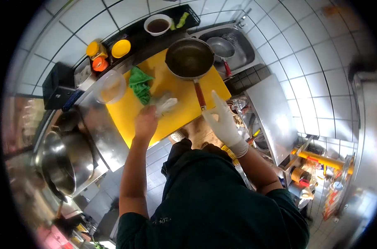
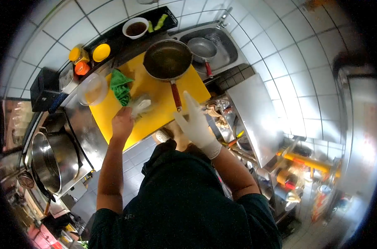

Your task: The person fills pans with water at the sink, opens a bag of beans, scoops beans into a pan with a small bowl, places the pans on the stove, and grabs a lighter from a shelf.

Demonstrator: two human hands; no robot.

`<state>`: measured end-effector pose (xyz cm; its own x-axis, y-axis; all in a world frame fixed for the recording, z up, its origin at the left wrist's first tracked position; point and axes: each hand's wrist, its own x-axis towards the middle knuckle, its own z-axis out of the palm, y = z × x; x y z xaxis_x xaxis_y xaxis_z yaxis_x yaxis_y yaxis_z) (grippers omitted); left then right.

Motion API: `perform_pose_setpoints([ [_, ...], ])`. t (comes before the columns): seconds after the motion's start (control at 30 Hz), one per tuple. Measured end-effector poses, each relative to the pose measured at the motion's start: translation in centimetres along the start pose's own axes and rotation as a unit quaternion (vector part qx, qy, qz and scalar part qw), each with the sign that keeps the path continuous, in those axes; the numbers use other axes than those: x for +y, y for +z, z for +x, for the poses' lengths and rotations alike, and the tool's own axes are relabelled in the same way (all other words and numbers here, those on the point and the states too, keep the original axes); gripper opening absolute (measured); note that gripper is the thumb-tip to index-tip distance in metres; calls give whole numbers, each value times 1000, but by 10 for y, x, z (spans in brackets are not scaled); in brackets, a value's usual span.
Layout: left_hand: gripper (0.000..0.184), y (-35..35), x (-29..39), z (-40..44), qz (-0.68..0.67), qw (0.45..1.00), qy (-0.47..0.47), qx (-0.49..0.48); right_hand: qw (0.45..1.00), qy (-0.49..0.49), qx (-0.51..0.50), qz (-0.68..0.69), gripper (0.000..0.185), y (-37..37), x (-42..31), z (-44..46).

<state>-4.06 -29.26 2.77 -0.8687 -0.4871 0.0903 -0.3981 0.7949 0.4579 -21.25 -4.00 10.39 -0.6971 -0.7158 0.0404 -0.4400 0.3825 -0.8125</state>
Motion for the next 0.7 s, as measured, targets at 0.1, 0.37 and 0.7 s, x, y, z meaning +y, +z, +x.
perform_pose_setpoints([
  [0.1, 15, -22, 20, -17, 11, 996, 61, 56, 997, 28, 72, 18, 74, -31, 12, -30],
  [0.37, 23, -67, 128, -95, 79, 986, 142, 22, 967, 124, 179, 132, 69, -68, 95, -166],
  [0.7, 19, 127, 131, -185, -257, 895, -274, -239, 888, 361, 276, 67, 67, -60, 211, -425],
])
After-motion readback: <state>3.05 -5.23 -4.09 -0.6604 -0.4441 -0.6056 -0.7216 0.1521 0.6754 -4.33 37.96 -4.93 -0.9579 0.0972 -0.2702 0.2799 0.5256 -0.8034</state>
